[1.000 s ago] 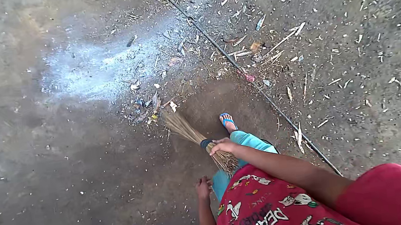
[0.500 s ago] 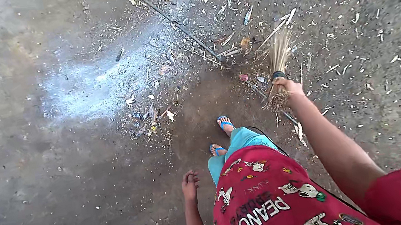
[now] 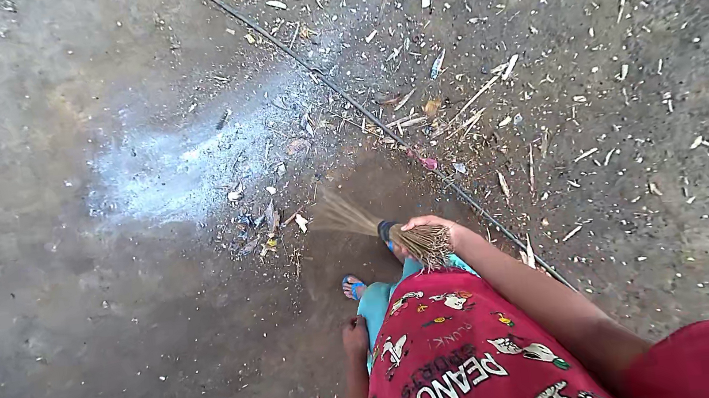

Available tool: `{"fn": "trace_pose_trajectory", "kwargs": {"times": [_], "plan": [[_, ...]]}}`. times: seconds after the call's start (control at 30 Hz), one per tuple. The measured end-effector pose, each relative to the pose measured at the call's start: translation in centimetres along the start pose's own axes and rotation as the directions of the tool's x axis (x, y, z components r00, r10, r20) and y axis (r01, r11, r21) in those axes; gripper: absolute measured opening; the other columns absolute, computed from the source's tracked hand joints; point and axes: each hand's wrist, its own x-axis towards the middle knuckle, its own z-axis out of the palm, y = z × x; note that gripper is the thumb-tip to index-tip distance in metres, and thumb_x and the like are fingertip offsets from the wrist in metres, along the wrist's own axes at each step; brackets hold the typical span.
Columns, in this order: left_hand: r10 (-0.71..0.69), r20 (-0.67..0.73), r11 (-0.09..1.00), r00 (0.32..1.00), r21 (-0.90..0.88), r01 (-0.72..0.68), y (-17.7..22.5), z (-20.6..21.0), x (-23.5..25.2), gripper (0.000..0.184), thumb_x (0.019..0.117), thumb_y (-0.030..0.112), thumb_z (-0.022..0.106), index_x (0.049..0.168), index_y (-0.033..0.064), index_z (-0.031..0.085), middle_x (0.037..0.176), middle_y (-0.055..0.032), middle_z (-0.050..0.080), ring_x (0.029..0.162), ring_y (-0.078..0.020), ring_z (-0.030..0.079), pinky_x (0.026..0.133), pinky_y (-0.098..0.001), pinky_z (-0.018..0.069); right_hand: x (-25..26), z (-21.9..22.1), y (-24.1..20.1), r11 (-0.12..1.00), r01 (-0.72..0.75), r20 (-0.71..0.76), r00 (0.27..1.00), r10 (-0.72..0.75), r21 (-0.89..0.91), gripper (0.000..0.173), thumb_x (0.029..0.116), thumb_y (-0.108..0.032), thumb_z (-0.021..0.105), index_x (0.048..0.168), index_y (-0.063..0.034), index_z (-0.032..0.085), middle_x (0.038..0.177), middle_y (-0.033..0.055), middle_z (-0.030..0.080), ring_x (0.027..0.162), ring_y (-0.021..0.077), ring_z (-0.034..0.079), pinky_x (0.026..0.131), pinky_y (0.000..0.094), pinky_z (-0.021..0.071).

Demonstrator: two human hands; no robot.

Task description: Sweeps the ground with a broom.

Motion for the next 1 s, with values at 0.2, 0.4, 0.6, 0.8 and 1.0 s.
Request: {"fn": "trace_pose_trajectory", "kwargs": {"times": [0.2,0.4,0.6,0.8,1.0], "plan": [[0.069,-0.018,0.927,0.997,-0.368,-0.07,2.4,-2.7,-1.3,0.04,0.1124,0.024,0.037,0.138,-0.0031,0.053,0.118,-0.0207,0.068,0.092,-0.0274,0.067,0.077,-0.0457,0.0534,1.4,1.6,-0.2,0.928,-0.249,-0.176,0.963,0.206,-0.276,0.035,0.1054,-0.035,0.036,0.11,-0.0103,0.061,0.088,0.0075,0.069,0.071,0.0173,0.067,0.062,0.0321,0.0578],[0.043,-0.033,0.918,0.999,-0.394,-0.053,-0.9,-2.0,-1.0,0.036,0.1111,0.019,0.04,0.133,-0.0056,0.057,0.119,-0.0238,0.065,0.096,-0.0299,0.065,0.081,-0.0475,0.0532,-11.0,-7.3,-5.8,0.924,0.113,-0.502,0.812,-0.298,-0.365,0.034,0.1056,-0.026,0.029,0.118,-0.0088,0.057,0.091,0.0063,0.068,0.075,0.0153,0.068,0.066,0.0295,0.0588],[-0.102,-0.037,0.893,0.994,-0.444,0.075,-6.2,-2.8,-0.1,0.035,0.1107,0.019,0.044,0.126,-0.0077,0.061,0.118,-0.0261,0.066,0.101,-0.0327,0.063,0.088,-0.0513,0.0509,-9.9,-2.5,-8.4,0.547,0.786,-0.742,0.178,-0.647,-0.289,0.019,0.1037,-0.033,0.043,0.103,-0.0163,0.053,0.079,0.0009,0.062,0.068,0.0118,0.063,0.061,0.0347,0.056],[-0.178,-0.014,0.823,0.984,-0.551,0.141,-8.2,-6.6,1.4,0.041,0.1127,0.027,0.039,0.133,-0.0028,0.058,0.119,-0.0222,0.067,0.095,-0.0309,0.065,0.081,-0.0508,0.0518,-1.0,1.7,-3.1,0.498,0.853,-0.639,0.297,-0.709,-0.156,0.022,0.1016,-0.03,0.043,0.106,-0.0106,0.052,0.088,0.0085,0.064,0.08,0.0215,0.066,0.071,0.0466,0.0579],[-0.129,0.039,0.786,0.991,-0.606,0.126,-9.1,-7.7,2.8,0.039,0.1124,0.024,0.039,0.134,-0.003,0.056,0.12,-0.0222,0.066,0.098,-0.031,0.065,0.082,-0.0501,0.0513,3.8,9.6,8.7,0.905,0.425,-0.257,0.877,-0.406,0.017,0.03,0.0919,-0.032,0.049,0.104,-0.0058,0.061,0.088,0.0084,0.069,0.076,0.0177,0.07,0.066,0.0315,0.0605]]}}
